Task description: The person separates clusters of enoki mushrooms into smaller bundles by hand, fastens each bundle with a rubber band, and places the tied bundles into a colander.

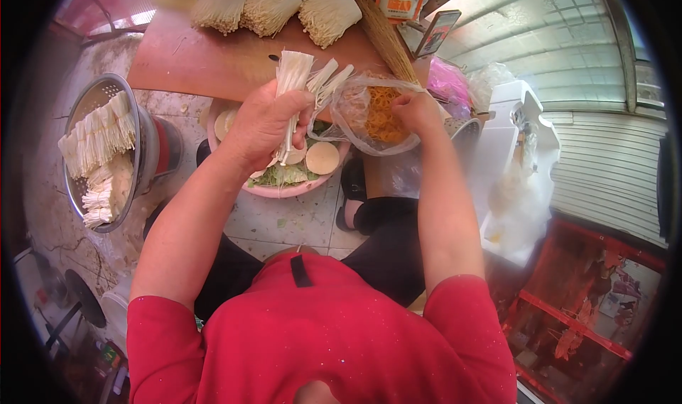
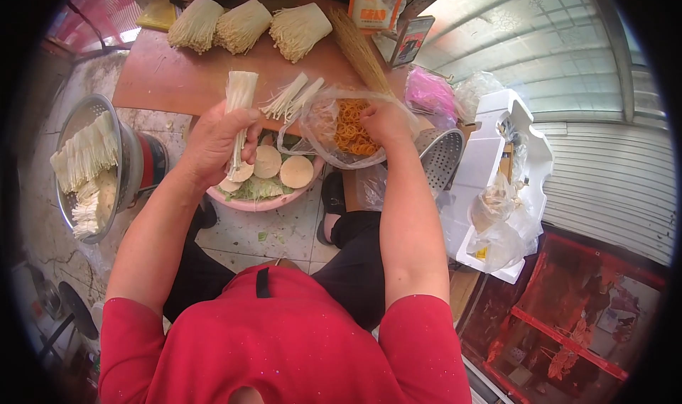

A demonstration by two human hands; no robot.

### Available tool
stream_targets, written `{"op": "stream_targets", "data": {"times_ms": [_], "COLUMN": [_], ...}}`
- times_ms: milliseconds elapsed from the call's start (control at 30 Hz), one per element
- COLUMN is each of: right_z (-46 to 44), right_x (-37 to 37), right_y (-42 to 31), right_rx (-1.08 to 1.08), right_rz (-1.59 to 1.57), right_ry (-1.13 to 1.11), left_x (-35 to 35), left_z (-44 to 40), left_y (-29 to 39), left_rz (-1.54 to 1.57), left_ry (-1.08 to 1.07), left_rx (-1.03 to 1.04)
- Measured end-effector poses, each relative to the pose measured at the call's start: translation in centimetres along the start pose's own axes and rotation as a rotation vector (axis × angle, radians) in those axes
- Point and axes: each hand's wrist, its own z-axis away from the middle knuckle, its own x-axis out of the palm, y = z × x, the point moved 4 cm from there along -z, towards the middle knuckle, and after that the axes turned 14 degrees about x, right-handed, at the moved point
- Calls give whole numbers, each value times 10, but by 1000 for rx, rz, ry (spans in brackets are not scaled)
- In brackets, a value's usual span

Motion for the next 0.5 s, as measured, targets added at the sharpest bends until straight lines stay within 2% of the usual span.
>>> {"op": "stream_targets", "data": {"times_ms": [67,133,500], "right_z": [-3,-5,-14], "right_x": [7,10,14], "right_y": [0,0,2], "right_rx": [-14,-76,-43], "right_rz": [51,14,173], "right_ry": [2,108,87], "left_x": [1,3,-1], "left_z": [0,0,-3], "left_y": [1,3,-2], "left_rz": [-16,-33,-92], "left_ry": [1,37,-48], "left_rx": [7,7,0]}}
